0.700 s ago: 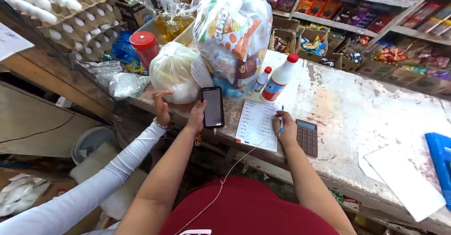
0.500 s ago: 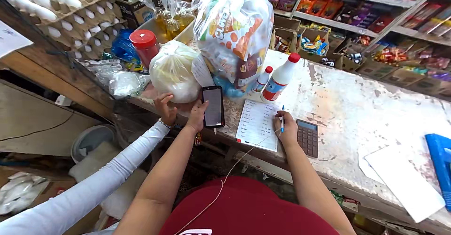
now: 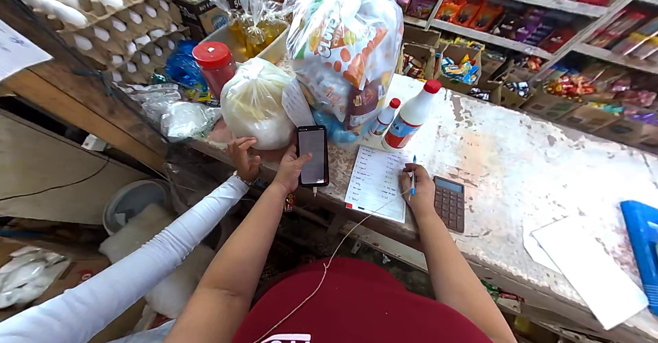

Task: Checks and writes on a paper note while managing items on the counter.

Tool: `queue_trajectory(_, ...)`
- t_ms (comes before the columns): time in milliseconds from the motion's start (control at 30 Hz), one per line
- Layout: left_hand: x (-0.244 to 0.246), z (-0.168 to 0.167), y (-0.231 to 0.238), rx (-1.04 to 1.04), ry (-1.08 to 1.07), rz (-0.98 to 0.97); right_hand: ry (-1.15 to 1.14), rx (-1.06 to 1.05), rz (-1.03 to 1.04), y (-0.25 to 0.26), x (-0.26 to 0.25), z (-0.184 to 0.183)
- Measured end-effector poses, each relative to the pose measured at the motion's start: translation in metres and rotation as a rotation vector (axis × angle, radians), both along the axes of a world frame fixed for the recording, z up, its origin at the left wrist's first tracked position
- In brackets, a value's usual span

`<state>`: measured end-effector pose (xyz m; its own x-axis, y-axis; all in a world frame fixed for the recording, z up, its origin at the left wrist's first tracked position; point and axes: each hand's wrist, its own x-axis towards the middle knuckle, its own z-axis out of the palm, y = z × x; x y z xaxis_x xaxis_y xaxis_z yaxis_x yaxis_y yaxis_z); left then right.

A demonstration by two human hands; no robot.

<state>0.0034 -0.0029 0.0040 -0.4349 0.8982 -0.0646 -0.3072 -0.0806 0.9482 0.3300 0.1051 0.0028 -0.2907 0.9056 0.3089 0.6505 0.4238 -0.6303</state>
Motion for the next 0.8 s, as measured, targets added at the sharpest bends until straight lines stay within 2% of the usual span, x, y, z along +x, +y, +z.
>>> queue_trajectory(400,-0.003,-0.006,0.002,0.036,0.000,-0.018,-0.002,0.002,-0.011,0.002,-0.001,-0.002)
queue_trajectory(633,0.002,0.005,-0.004,-0.023,0.039,-0.027,-0.009,0.025,0.004,0.004,0.002,-0.006)
queue_trajectory(800,-0.001,-0.004,0.001,0.018,0.028,-0.023,-0.009,0.017,-0.003,0.005,0.003,-0.007)
